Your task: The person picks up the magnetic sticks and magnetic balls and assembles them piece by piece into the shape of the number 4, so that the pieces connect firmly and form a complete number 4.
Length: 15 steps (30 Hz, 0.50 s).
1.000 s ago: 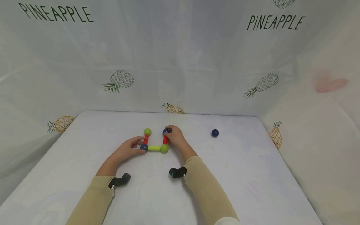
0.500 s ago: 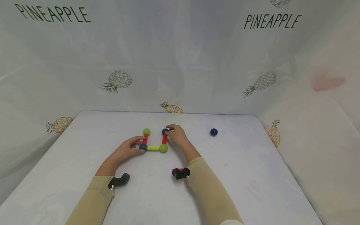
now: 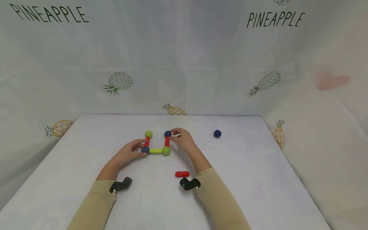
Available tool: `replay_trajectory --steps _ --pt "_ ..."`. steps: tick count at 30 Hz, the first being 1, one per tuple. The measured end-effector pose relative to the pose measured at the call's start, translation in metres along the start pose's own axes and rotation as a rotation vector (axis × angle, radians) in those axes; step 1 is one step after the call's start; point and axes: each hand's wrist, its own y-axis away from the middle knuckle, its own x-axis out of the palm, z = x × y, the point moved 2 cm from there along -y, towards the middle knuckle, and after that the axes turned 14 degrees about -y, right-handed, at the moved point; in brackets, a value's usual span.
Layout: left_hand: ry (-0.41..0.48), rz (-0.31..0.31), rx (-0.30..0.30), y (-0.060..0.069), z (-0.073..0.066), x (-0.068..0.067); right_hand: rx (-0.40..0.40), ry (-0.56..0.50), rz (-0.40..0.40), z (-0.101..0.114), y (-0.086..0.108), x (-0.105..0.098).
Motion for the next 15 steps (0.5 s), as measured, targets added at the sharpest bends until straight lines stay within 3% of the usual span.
replay_trajectory --steps 15 --pt "0.016 -0.002 -0.005 0.000 0.001 0.001 -0.028 -0.032 0.053 0.000 0.037 -0.017"
